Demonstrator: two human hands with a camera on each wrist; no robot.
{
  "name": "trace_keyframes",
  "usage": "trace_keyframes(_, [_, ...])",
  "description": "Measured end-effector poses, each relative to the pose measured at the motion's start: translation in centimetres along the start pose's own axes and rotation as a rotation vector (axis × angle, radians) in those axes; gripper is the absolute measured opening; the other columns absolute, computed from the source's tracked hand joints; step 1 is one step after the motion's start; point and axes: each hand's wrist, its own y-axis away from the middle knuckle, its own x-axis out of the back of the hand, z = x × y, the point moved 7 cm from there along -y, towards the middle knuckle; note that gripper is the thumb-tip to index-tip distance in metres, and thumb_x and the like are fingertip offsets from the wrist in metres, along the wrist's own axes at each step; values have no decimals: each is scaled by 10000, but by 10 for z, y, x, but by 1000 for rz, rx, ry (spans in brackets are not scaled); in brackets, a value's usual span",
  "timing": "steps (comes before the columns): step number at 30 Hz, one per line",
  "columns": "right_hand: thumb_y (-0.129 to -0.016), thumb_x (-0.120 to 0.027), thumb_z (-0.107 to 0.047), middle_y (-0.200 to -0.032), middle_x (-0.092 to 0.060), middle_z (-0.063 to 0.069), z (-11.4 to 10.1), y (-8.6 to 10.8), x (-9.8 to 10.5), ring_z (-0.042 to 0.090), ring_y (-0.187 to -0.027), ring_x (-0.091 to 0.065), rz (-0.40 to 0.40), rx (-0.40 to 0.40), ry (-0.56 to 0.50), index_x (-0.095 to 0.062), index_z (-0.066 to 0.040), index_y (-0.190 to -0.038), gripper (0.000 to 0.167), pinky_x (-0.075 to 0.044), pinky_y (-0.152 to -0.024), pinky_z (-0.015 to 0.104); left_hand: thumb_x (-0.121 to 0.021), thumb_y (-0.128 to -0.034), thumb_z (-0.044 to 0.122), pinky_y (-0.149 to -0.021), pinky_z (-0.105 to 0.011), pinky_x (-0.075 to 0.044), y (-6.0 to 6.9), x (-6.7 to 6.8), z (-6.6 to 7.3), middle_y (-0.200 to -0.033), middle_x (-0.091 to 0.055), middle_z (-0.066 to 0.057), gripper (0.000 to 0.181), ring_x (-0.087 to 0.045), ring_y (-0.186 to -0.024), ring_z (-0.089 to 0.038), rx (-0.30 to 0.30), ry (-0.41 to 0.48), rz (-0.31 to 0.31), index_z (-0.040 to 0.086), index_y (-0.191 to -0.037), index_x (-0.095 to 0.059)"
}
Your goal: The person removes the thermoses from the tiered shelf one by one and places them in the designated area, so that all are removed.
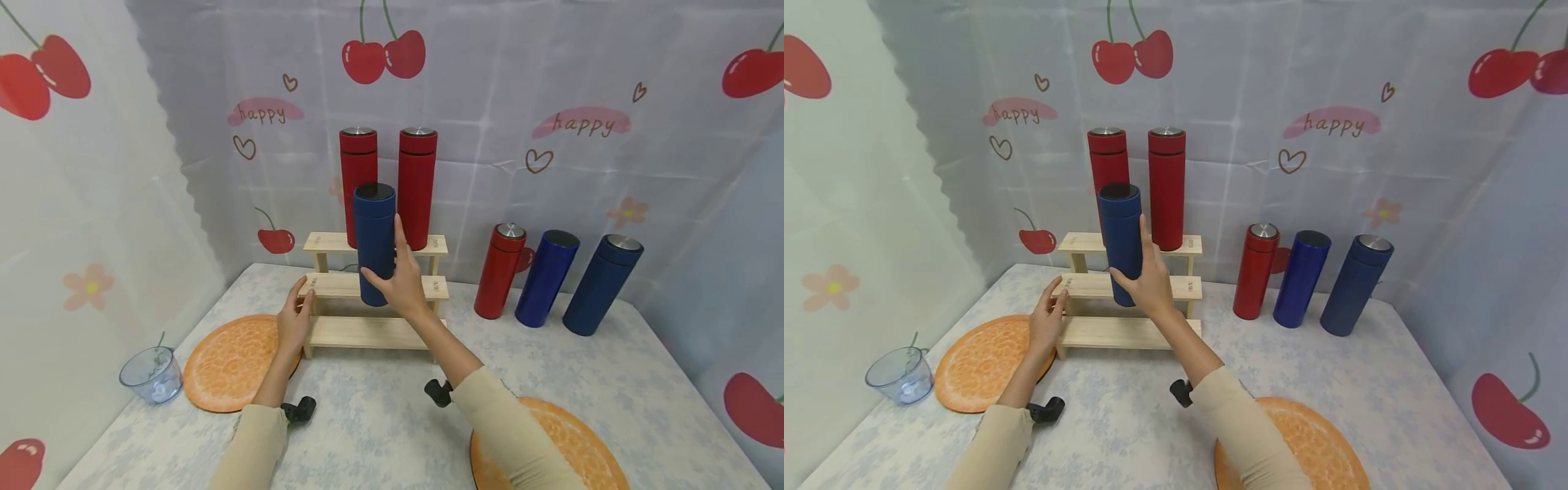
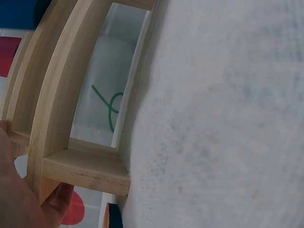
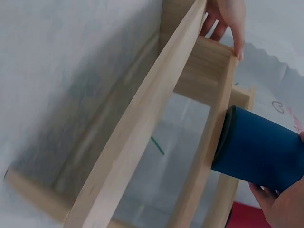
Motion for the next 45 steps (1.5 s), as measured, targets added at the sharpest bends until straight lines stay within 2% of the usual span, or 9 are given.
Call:
trace_keyframes(8, [-738,-786,-188,-1307,-446,177,16,22,66,304,-1073,-542,35,-16,20,-30,-285,-1496,1074,-502,-759,467,-495,-925,461,-781,-447,-477,0,0,-4,-1054,-654,-143,466,-611,-952,-294,20,4,4,293,-1359,-463])
trace_keyframes(16, [-668,-828,-73,-1232,-466,261,33,49,163,366,-1028,-532,137,11,164,-77,-149,-1497,1121,-477,-740,543,-496,-919,480,-789,-447,-469,-2,2,-7,-1053,-652,-142,474,-603,-958,-296,20,7,15,298,-1356,-465])
trace_keyframes(20, [-673,-817,-43,-1243,-439,288,52,67,210,424,-1016,-519,164,-64,254,-42,-151,-1496,1136,-447,-733,607,-483,-922,489,-799,-459,-463,-2,3,-7,-1068,-646,-142,473,-596,-974,-312,38,0,15,313,-1360,-456])
trace_keyframes(24, [-664,-818,-34,-1210,-424,313,71,86,250,472,-1003,-513,188,-151,349,-15,-172,-1497,1165,-424,-757,622,-481,-919,499,-816,-462,-457,-2,5,-6,-1076,-642,-139,473,-589,-989,-309,52,0,18,323,-1357,-455])
trace_keyframes(29, [-696,-796,-49,-1237,-403,304,95,112,294,491,-1027,-492,258,-271,399,6,-200,-1498,1144,-410,-766,615,-484,-917,501,-826,-462,-456,-3,4,-6,-1076,-646,-138,477,-587,-999,-302,59,5,14,322,-1358,-454])
trace_keyframes(32, [-738,-777,-116,-1280,-399,290,111,126,312,488,-1049,-476,294,-367,434,33,-234,-1495,1114,-407,-772,601,-488,-915,499,-821,-456,-458,-2,4,-6,-1070,-649,-130,473,-588,-992,-293,65,4,17,326,-1354,-456])
trace_keyframes(35, [-753,-769,-152,-1315,-392,283,123,138,324,495,-1053,-477,308,-423,454,52,-240,-1491,1107,-403,-769,589,-487,-918,492,-816,-456,-458,-2,3,-6,-1064,-650,-134,473,-588,-984,-295,62,1,21,318,-1357,-455])
trace_keyframes(45, [-752,-766,-147,-1357,-367,281,150,165,335,517,-1077,-458,307,-475,454,66,-220,-1490,1114,-395,-790,594,-482,-915,500,-808,-458,-465,-3,-1,-7,-1055,-652,-158,496,-600,-978,-303,41,-13,18,293,-1365,-453])
